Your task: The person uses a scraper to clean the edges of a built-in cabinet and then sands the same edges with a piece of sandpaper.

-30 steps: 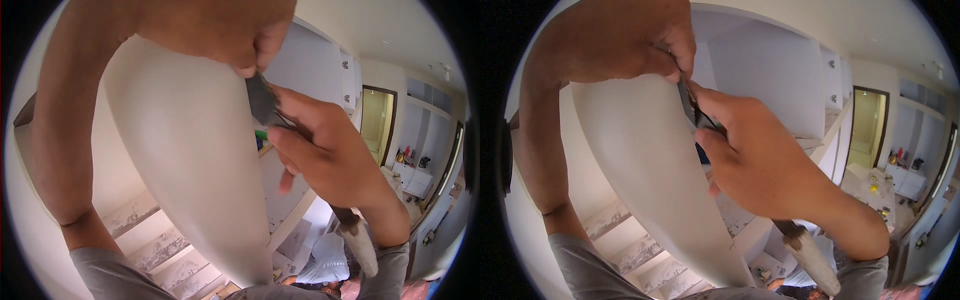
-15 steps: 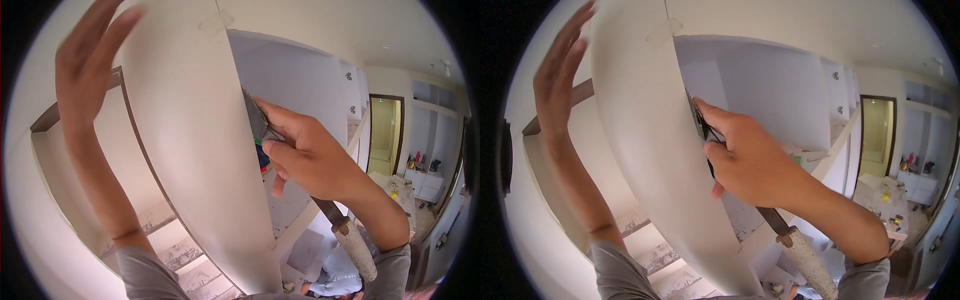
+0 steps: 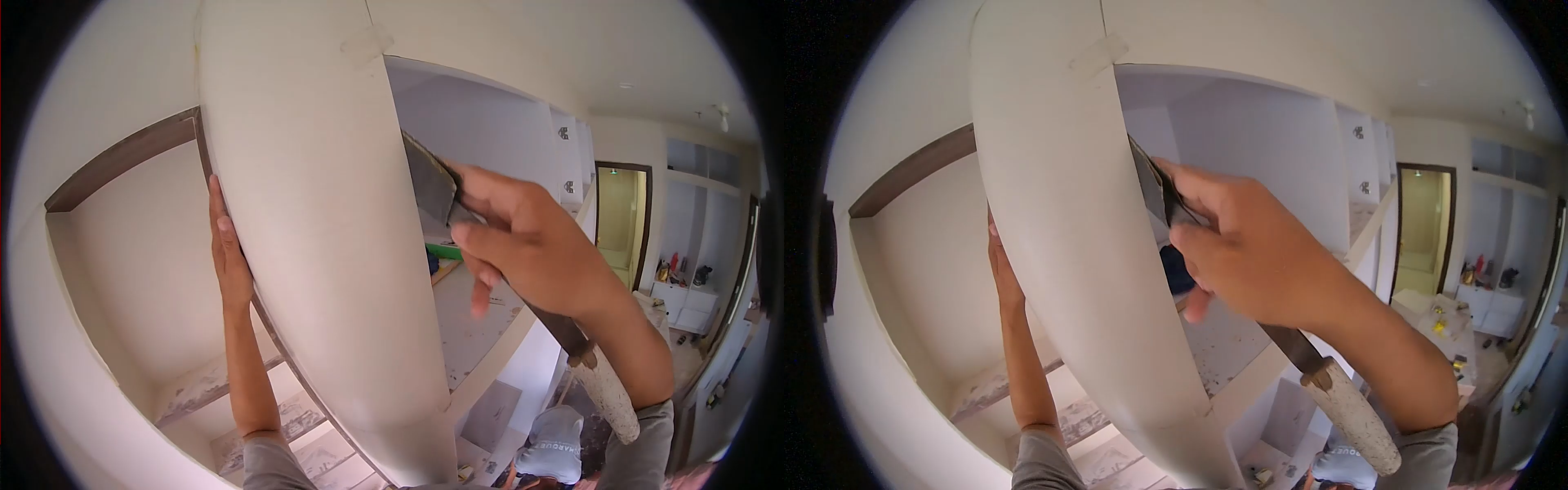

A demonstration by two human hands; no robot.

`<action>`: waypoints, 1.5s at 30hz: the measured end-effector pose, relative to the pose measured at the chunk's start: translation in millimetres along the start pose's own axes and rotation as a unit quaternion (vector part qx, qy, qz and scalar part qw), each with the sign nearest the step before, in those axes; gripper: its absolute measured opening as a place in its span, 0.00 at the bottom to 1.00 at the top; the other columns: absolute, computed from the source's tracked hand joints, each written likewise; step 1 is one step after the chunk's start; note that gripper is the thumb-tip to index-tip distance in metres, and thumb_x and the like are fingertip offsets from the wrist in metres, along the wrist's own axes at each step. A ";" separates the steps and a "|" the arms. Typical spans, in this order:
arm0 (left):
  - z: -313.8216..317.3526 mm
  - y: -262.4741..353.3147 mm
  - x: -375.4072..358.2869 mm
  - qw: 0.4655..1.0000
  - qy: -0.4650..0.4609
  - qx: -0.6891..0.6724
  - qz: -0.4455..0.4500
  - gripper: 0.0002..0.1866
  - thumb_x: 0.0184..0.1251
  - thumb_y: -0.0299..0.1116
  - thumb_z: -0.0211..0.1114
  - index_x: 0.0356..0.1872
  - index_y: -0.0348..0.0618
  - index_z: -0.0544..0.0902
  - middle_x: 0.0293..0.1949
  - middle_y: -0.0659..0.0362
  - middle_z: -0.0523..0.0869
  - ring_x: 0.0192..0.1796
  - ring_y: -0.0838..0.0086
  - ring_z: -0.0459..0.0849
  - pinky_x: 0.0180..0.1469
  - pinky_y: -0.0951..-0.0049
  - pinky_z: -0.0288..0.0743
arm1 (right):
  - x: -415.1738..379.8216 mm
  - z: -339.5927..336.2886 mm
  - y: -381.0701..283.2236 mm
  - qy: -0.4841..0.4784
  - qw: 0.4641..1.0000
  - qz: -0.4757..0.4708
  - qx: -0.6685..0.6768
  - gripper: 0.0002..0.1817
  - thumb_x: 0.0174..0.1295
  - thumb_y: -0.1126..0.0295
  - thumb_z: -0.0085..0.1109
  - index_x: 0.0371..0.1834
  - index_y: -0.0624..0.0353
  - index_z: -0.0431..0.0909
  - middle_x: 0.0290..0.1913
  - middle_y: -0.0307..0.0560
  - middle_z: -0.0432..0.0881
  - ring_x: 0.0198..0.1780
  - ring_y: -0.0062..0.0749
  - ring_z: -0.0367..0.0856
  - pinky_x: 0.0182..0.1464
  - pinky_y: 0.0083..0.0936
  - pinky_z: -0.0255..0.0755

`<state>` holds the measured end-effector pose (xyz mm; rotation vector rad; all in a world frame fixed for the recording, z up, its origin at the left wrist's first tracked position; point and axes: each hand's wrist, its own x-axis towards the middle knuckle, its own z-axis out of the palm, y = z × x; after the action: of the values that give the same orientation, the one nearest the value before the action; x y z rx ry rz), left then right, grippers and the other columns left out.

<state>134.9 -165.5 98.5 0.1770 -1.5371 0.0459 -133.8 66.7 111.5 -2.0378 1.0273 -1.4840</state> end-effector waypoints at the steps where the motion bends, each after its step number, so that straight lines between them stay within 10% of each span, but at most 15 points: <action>1: 1.3 7.6 4.4 1.000 0.007 0.008 0.026 0.33 0.80 0.52 0.41 0.75 0.37 0.60 0.75 0.49 0.63 0.76 0.59 0.61 0.76 0.62 0.55 | 5.5 -0.7 -0.4 0.009 1.000 -0.003 0.005 0.30 0.67 0.79 0.46 0.74 0.63 0.61 0.42 0.39 0.77 0.24 0.16 0.64 0.29 0.24 0.81; 5: 7.9 52.7 42.1 0.969 0.014 0.046 0.244 0.28 0.78 0.45 0.52 0.70 0.35 0.70 0.70 0.49 0.72 0.75 0.59 0.65 0.75 0.55 0.57 | 18.1 -0.5 1.5 0.032 0.999 -0.011 0.005 0.29 0.67 0.78 0.48 0.74 0.64 0.62 0.42 0.38 0.77 0.23 0.16 0.64 0.28 0.23 0.81; 7: 14.1 98.0 72.2 0.900 -0.099 0.127 0.406 0.23 0.71 0.31 0.58 0.67 0.41 0.75 0.66 0.49 0.77 0.74 0.58 0.68 0.74 0.58 0.58 | 19.7 0.5 2.2 0.031 0.999 -0.020 0.000 0.29 0.68 0.77 0.50 0.73 0.64 0.62 0.41 0.38 0.77 0.23 0.16 0.65 0.27 0.23 0.81; 9: 31.4 147.6 92.7 0.802 -0.137 0.291 0.504 0.21 0.65 0.40 0.65 0.56 0.42 0.84 0.54 0.48 0.86 0.67 0.58 0.77 0.66 0.60 0.71 | 23.9 -0.1 -0.9 0.028 0.999 -0.047 0.000 0.28 0.68 0.76 0.52 0.72 0.65 0.64 0.40 0.38 0.77 0.23 0.16 0.65 0.27 0.22 0.81; 16: 66.3 211.5 136.3 0.733 -0.526 0.295 0.314 0.08 0.72 0.30 0.59 0.45 0.45 0.85 0.42 0.60 0.88 0.50 0.68 0.85 0.80 0.44 0.42 | 29.7 -9.6 -6.2 0.045 0.998 -0.044 -0.018 0.17 0.67 0.74 0.56 0.57 0.71 0.73 0.36 0.44 0.79 0.21 0.18 0.69 0.30 0.24 0.81; 24: 76.8 190.5 143.2 0.794 -0.518 0.206 0.243 0.05 0.73 0.28 0.57 0.39 0.43 0.82 0.34 0.61 0.86 0.41 0.68 0.86 0.80 0.44 0.43 | 27.9 -7.7 -6.5 0.090 0.992 -0.055 -0.068 0.17 0.67 0.70 0.58 0.55 0.69 0.73 0.40 0.48 0.83 0.18 0.20 0.70 0.25 0.20 0.74; 35: 60.8 205.1 132.2 0.770 -0.483 0.263 0.324 0.05 0.73 0.29 0.56 0.40 0.42 0.79 0.29 0.58 0.82 0.38 0.64 0.84 0.80 0.49 0.47 | 35.8 -9.7 -31.3 0.074 0.968 0.080 -0.227 0.20 0.69 0.55 0.57 0.37 0.66 0.74 0.22 0.39 0.77 0.16 0.19 0.68 0.18 0.22 0.62; 45: 85.7 229.9 144.5 0.697 -0.644 0.232 0.213 0.06 0.65 0.27 0.65 0.33 0.33 0.83 0.30 0.50 0.86 0.34 0.62 0.81 0.44 0.64 0.71 | 27.6 -15.5 -18.5 0.048 0.986 0.122 -0.107 0.26 0.58 0.58 0.71 0.47 0.69 0.73 0.16 0.37 0.70 0.12 0.18 0.61 0.15 0.20 0.56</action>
<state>23.0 37.2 264.2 0.2686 -2.9532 0.8524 -138.0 58.8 147.1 -1.9092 1.4740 -1.4059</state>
